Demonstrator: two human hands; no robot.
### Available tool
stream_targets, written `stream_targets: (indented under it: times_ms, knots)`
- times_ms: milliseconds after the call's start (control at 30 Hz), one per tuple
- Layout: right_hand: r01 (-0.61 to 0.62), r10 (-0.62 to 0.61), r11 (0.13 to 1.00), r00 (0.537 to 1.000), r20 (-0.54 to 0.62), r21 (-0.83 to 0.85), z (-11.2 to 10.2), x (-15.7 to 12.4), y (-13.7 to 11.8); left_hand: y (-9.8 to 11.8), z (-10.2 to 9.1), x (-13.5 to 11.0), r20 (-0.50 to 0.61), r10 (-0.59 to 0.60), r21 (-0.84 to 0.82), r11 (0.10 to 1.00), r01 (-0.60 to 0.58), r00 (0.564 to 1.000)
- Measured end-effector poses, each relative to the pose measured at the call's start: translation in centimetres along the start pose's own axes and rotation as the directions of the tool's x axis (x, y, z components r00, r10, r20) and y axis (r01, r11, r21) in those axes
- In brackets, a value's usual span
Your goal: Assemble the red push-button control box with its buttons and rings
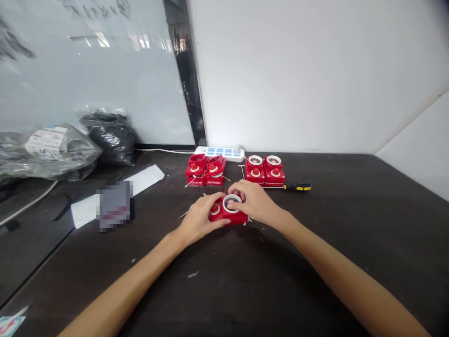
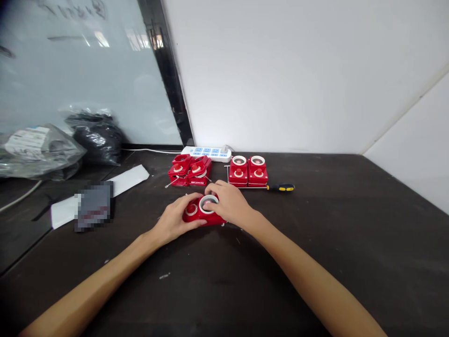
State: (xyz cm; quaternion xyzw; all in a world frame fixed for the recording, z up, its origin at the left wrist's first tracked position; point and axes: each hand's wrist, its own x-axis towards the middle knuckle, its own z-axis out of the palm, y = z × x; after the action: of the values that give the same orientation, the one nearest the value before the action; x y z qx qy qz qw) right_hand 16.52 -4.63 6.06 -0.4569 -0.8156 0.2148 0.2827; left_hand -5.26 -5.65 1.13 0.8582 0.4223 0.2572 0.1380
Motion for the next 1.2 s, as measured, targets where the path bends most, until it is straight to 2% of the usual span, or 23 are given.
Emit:
stream_targets:
  times_ms: [100, 200, 267, 367, 433, 533, 633, 933, 1033, 1200]
  knots:
    - [0.010, -0.009, 1.000, 0.999, -0.042, 0.028, -0.4, 0.0, -0.3, 0.1, 0.0, -0.1, 0.005, -0.005, 0.005, 1.000, 0.005, 1.000]
    - [-0.002, 0.004, 0.994, 1.000, -0.017, 0.111, -1.2, -0.2, -0.7, 0.2, -0.1, -0.1, 0.003, -0.015, 0.006, 1.000, 0.015, 1.000]
    - [0.039, -0.037, 0.993, 0.999, -0.020, 0.110, -1.5, -0.5, -0.7, 0.2, -0.1, 0.0, -0.002, -0.019, 0.001, 1.000, 0.019, 1.000]
    - [0.238, -0.239, 0.971, 0.970, -0.036, -0.035, -1.4, -1.1, -0.2, 0.2, 0.0, 0.0, -0.003, -0.021, -0.007, 1.000, 0.021, 1.000]
    - [0.368, -0.369, 0.915, 0.929, 0.028, -0.166, -1.0, -1.3, 0.3, 0.1, 0.0, 0.0, -0.004, -0.020, -0.004, 1.000, 0.020, 1.000]
    - [0.467, -0.447, 0.814, 0.883, 0.142, -0.345, -0.5, -1.4, 0.6, 0.1, 0.0, 0.0, -0.017, -0.008, 0.003, 1.000, 0.008, 1.000]
    - [0.498, -0.464, 0.760, 0.866, 0.188, -0.418, -0.4, -1.4, 0.6, 0.1, 0.0, 0.1, -0.025, 0.007, 0.006, 1.000, -0.007, 1.000]
    - [0.546, -0.445, 0.740, 0.836, 0.323, -0.393, -1.1, -1.2, 0.6, 0.3, 0.0, 0.1, -0.037, 0.010, 0.004, 1.000, -0.010, 0.999]
    - [0.505, -0.413, 0.771, 0.861, 0.298, -0.388, -1.6, -1.5, 0.3, 0.2, 0.1, 0.1, -0.045, 0.020, -0.004, 1.000, -0.020, 0.999]
    - [0.389, -0.319, 0.874, 0.911, 0.260, -0.291, -2.3, -2.1, -0.2, -0.1, 0.2, 0.0, -0.037, 0.027, 0.006, 1.000, -0.027, 0.999]
